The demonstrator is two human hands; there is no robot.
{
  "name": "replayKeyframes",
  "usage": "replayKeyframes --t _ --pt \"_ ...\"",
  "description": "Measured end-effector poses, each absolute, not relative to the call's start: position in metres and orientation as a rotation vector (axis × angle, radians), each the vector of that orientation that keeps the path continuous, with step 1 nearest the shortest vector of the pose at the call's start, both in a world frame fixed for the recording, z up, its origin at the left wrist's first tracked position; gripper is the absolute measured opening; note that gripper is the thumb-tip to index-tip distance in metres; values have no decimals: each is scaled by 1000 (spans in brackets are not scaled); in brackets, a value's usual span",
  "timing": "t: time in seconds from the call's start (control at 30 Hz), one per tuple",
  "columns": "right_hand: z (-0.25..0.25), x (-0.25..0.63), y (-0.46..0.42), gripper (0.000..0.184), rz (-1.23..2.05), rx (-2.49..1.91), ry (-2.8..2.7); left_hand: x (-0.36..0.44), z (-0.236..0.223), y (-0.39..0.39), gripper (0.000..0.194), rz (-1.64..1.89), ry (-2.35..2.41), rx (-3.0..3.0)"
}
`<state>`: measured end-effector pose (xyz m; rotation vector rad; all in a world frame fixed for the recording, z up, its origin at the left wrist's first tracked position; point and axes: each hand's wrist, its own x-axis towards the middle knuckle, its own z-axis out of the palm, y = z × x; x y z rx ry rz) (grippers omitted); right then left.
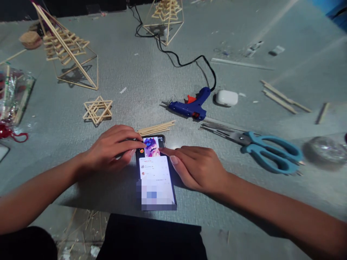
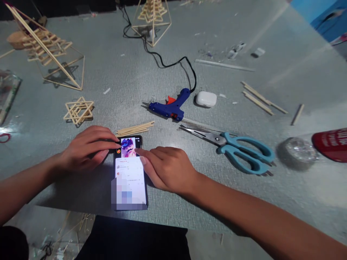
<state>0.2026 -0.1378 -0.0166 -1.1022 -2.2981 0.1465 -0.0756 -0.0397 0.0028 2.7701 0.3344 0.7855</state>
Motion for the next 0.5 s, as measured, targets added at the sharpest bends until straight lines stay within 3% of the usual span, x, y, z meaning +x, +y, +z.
replayKeyframes --t 0.3,0.5 --pt "-13 204 -137 30 177 -448 -2413 -76 5 -40 33 790 314 2761" --pt "-15 202 -136 33 117 -993 -2350 -76 4 -40 31 780 327 2760"
